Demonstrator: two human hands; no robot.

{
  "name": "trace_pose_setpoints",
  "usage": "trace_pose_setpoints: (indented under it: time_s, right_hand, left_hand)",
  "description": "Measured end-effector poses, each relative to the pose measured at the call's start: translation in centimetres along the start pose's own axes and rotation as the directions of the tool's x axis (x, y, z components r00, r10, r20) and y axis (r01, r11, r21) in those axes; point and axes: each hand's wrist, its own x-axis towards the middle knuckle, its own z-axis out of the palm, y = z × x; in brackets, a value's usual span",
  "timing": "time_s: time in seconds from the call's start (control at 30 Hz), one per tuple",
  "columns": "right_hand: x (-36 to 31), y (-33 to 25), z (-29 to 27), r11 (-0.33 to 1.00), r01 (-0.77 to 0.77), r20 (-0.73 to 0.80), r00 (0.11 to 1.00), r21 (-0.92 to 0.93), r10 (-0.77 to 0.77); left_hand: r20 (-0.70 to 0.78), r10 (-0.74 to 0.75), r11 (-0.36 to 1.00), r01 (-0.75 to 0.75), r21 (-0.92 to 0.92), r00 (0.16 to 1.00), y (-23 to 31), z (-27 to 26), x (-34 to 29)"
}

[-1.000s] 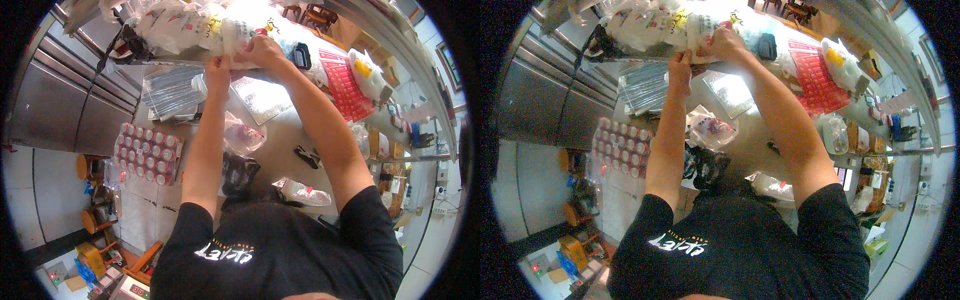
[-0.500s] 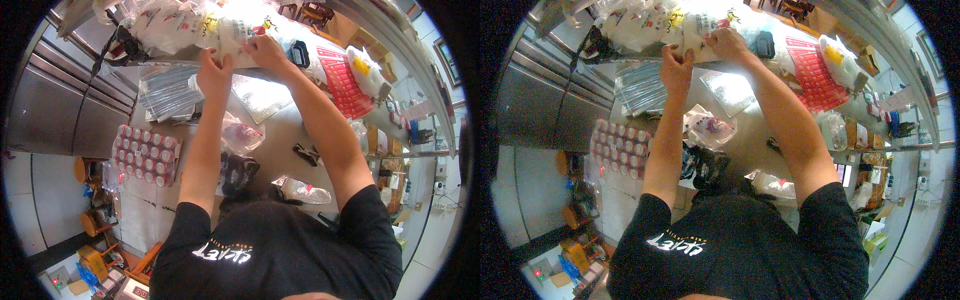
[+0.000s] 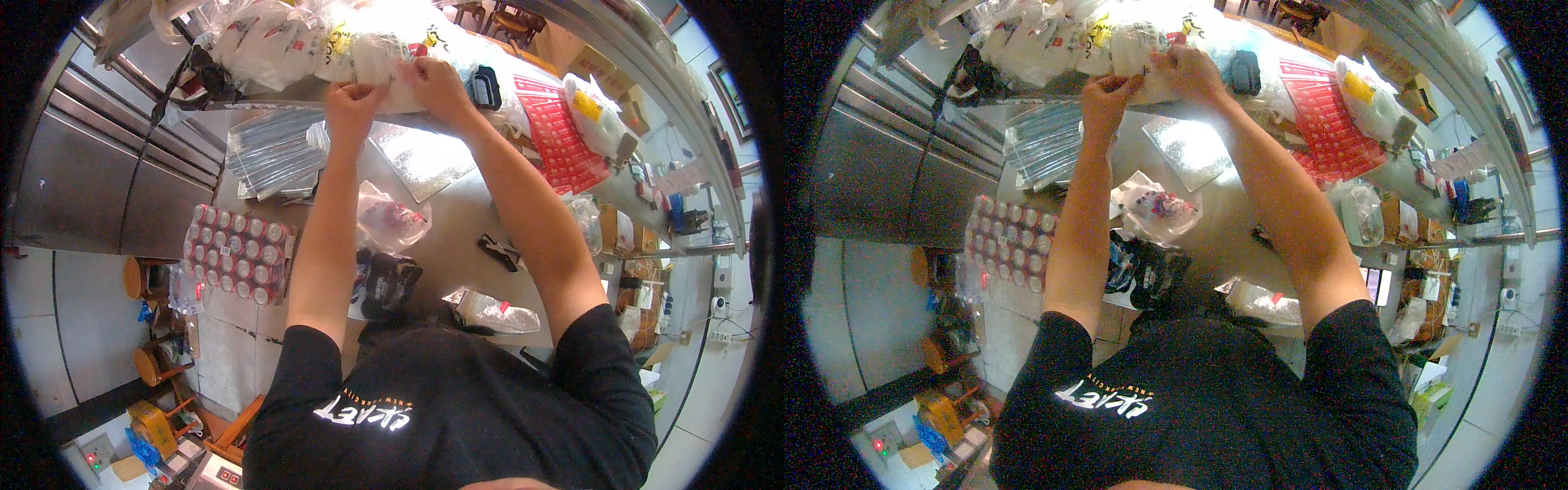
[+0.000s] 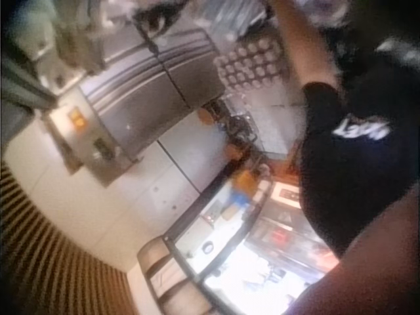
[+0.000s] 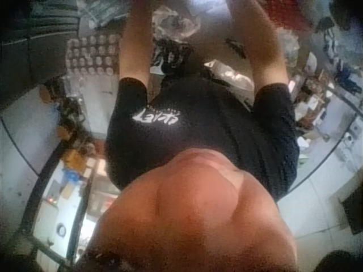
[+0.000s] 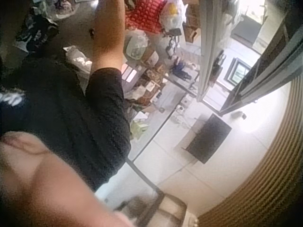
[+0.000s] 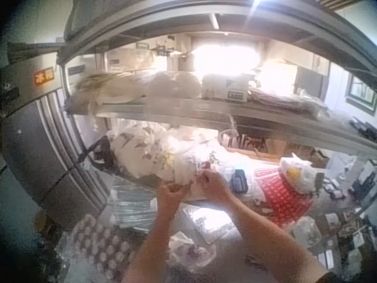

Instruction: The person assembles a wrap by placing lettuce and tomato slices on paper, adds a cooked egg, and wraps it. They then pack the wrap into a plastic bag with a receipt and place it on the counter.

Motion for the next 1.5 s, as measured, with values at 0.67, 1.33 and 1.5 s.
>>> trace_pose_setpoints:
  time_s: [0.67,1.33,1.5]
  right_hand:
    - [-0.7,-1.1,-1.4,0.991,0.128,0.051,0.991,-0.025,-0.127]
    - [-6.7,5.7,-17.5,0.987,0.16,-0.42,0.897,0.021,-0.137]
    - [-18.9,3.6,-23.8,0.707,0.228,-0.394,0.916,0.67,0.079]
  left_hand:
    - [-0.105,0.018,0.997,-0.026,-0.07,0.994,1.2,0.2,-1.0]
    - [0.524,0.296,0.408,-0.601,0.687,0.799,1.9,7.3,1.3]
    - [0.509,0.388,0.413,-0.639,0.649,0.768,6.6,6.1,-0.2]
